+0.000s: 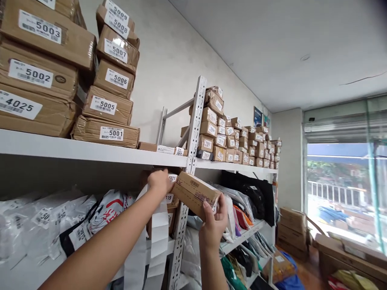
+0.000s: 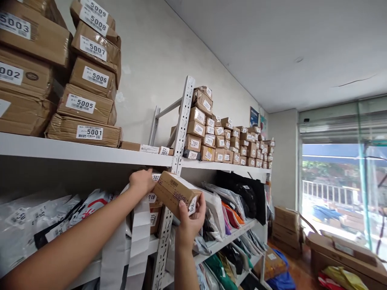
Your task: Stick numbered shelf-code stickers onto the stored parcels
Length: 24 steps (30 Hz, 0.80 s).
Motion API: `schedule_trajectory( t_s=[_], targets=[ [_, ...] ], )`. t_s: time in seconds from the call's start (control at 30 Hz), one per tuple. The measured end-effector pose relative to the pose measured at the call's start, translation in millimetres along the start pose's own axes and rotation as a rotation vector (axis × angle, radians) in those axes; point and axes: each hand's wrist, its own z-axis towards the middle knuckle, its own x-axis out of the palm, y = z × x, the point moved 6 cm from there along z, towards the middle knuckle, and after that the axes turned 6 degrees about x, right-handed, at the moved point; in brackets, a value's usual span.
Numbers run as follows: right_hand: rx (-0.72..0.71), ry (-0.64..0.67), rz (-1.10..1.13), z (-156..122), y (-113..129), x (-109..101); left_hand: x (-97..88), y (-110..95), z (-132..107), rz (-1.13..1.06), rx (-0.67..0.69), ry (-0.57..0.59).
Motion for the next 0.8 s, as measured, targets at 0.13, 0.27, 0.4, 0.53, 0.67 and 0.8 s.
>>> schedule_trajectory(
  t_s=[0.13,0.27,0.4,0.53,0.67,0.8],
  targets=[
    [-0.186,-0.043,-0.073,-9,3,10,2.7,-7,15,0.007,-0.032,0.087],
    [-0.309,-0.062,-0.124,-21,3,12,2.3,-13,22,0.015,-0.053,0.128],
    [-0.365,-0.042,-0.079,-24,0,13,-9.1,3,9,0.008,-0.066,0.108],
    [-0.425,0.038,-0.067,-23,-1,27,-27.4,44,-25,-0.013,-0.071,0.024],
    [-0.56,0.066,-0.219,-26,2,46,-34.8,89,-63,-0.058,-0.153,-0.04],
    [-0.564,0.086,-0.358,-26,9,56,-33.0,109,-89,-0.087,-0.16,-0.089]
  ],
)
